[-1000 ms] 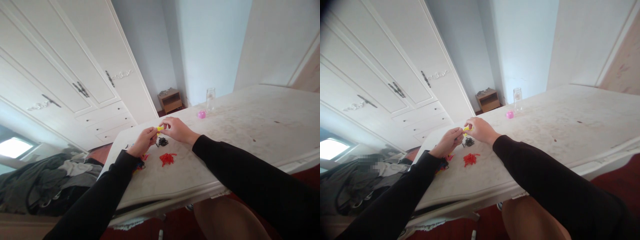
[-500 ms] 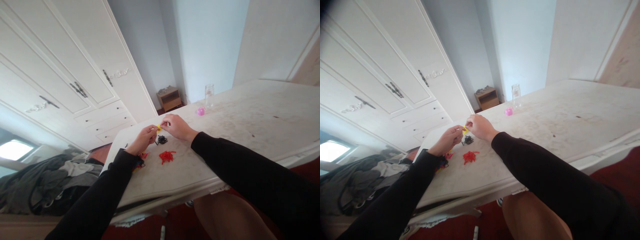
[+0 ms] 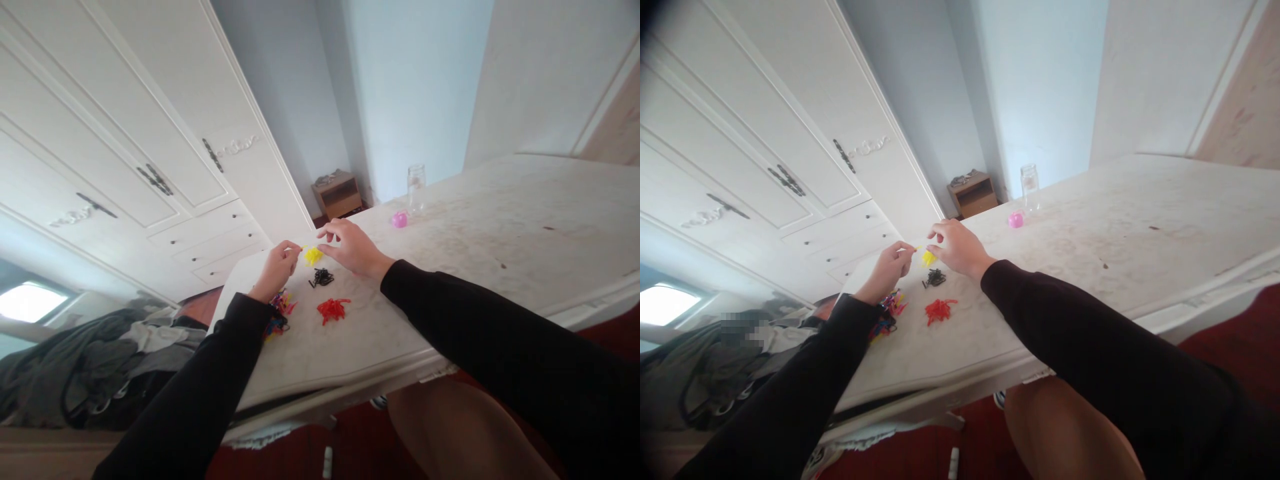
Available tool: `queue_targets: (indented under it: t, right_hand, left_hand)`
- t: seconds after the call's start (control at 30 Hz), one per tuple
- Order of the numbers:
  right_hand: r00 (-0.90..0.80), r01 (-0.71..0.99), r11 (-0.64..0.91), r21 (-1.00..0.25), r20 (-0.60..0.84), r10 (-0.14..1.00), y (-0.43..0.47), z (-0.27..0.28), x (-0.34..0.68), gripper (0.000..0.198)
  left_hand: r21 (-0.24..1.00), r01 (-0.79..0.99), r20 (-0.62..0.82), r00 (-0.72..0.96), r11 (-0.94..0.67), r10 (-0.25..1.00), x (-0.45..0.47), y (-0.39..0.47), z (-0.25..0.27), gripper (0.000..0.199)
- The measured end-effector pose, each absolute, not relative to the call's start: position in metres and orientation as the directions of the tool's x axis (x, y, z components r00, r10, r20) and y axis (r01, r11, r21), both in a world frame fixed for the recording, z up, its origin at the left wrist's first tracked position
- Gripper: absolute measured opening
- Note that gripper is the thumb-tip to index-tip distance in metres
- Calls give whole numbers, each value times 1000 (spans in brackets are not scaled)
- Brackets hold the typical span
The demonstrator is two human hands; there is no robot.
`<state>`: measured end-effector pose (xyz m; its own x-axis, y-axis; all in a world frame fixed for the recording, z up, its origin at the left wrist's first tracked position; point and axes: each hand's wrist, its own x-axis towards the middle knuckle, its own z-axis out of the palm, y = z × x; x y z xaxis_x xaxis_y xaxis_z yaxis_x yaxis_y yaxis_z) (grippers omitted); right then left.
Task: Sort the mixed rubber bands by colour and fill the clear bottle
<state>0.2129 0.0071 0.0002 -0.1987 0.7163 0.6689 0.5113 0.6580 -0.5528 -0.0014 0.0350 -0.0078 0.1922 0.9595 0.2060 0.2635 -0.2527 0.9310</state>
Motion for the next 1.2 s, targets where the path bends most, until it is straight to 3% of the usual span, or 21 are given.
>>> queue_targets:
  t: [0.13,0.23,0.57,0.73,0.83,0.93,1.03,1.2]
  right_hand:
    - [-201,521,645,-559,654,729,7,0,212,3]
    - [-214,525,645,-555,647,731,7,-1,211,6]
    - [-250,545,646,-534,631,734,6,-1,212,14]
    - [-272,544,650,-531,621,735,2,3,211,14]
    - [-328,507,689,-519,623,710,0,3,210,10]
    - [-398,447,737,-507,625,671,-1,3,209,8]
    - [-434,414,760,-501,625,649,-1,2,209,15]
    - [-521,385,771,-507,571,635,-2,3,210,10]
  left_hand:
    - [859,427,235,160,-282,959,-8,46,-15,17]
    - [844,451,248,152,-290,957,-8,46,-15,16]
    - [962,192,156,190,-192,969,2,28,-1,18]
    - [998,-31,-37,365,52,930,8,14,7,38]
    - [988,-47,-104,489,144,866,13,6,8,51]
    - [990,-18,-105,553,137,827,18,1,7,56]
    - [995,10,-91,570,103,817,19,-3,6,59]
    - [997,7,-66,564,75,823,21,-6,9,54]
